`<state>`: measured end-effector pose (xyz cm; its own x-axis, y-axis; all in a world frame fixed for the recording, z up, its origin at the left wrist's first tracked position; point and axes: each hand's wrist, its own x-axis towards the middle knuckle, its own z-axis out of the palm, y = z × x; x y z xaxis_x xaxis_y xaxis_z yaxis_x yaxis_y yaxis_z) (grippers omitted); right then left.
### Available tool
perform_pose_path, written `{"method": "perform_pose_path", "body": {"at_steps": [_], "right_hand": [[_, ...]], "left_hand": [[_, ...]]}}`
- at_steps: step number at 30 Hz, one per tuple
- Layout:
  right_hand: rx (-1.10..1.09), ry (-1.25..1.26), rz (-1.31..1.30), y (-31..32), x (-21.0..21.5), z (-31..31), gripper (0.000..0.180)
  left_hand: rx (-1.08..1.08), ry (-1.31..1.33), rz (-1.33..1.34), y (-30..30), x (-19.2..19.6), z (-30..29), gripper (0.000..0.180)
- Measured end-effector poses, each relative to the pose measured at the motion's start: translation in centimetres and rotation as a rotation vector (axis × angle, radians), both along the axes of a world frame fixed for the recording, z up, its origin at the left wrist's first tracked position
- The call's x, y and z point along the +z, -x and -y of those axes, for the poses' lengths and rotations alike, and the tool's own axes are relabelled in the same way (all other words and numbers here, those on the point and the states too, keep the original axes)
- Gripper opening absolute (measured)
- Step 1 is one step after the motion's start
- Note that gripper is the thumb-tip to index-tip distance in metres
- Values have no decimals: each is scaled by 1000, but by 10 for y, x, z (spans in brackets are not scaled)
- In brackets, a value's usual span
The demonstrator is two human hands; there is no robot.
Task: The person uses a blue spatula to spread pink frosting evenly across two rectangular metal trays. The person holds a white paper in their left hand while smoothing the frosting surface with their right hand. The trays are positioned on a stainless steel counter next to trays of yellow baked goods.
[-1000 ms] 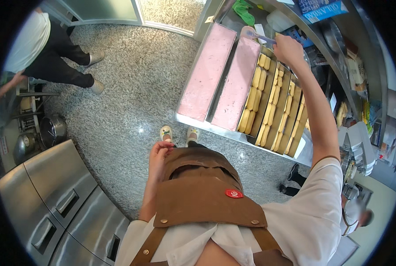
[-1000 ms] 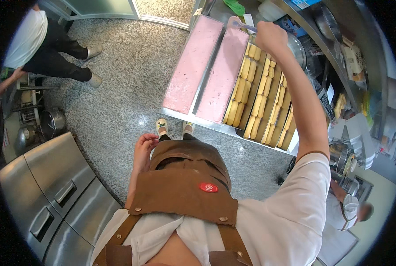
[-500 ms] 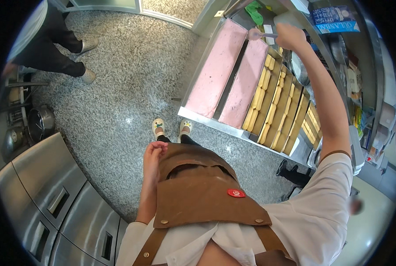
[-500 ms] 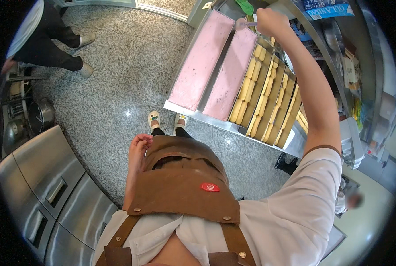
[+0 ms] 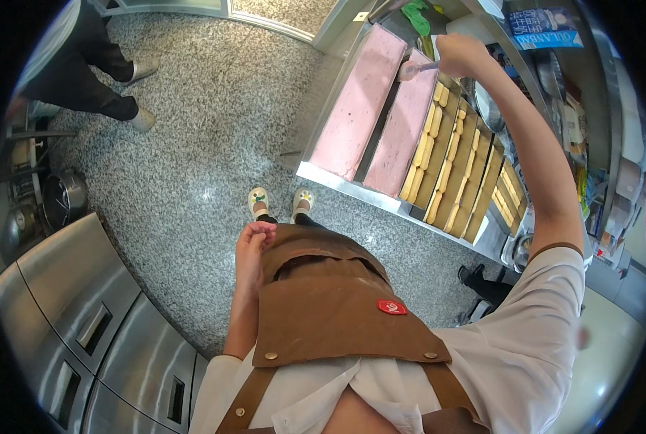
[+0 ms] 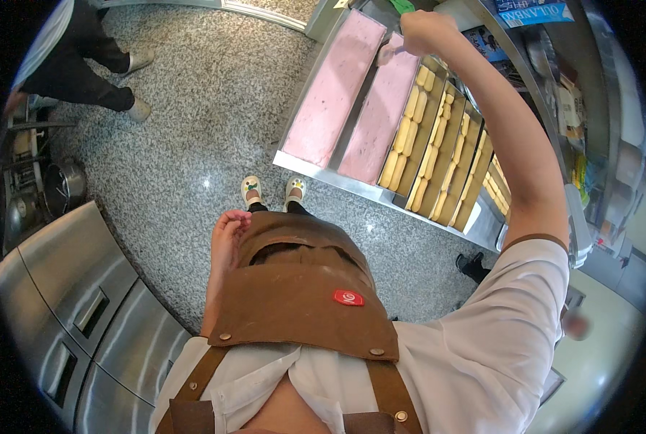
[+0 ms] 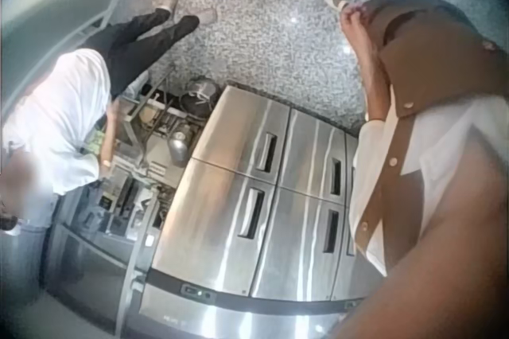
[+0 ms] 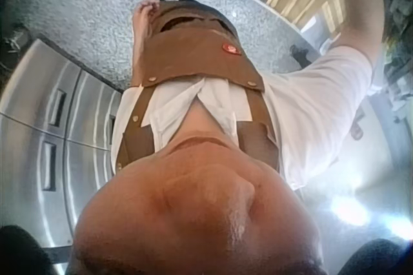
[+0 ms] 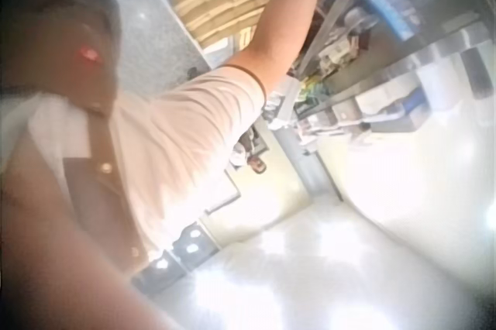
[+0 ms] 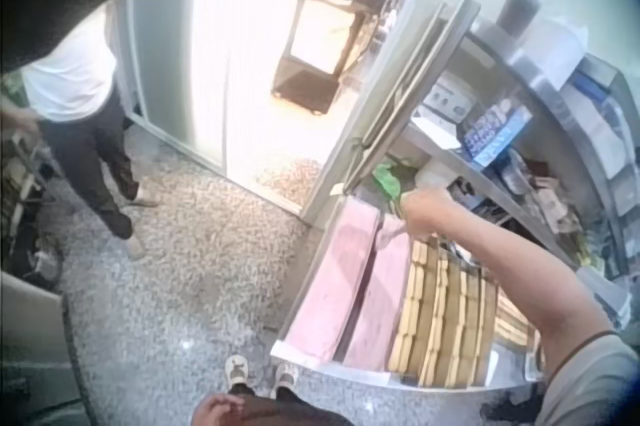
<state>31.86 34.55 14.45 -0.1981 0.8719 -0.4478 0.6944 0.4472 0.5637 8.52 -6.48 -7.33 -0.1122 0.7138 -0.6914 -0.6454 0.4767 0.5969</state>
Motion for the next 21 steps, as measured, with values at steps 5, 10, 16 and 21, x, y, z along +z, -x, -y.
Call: {"method": "perform_pose_path", "body": {"at_steps": [5,10,16,21], "right_hand": [[36,3,-18,4,-1,22,28],[4,58,-15,11,6,51,25],[18,134,2,27,15,83,23],[20,147,17,28,14,96,20]], "left_hand": [[-14,-32,1,7,3,6,19],[-27,-26,-5,13,9,7,19],[-50,-51,7,20,2,10,18],[-60,-70,18,22,2,10,18]]}}
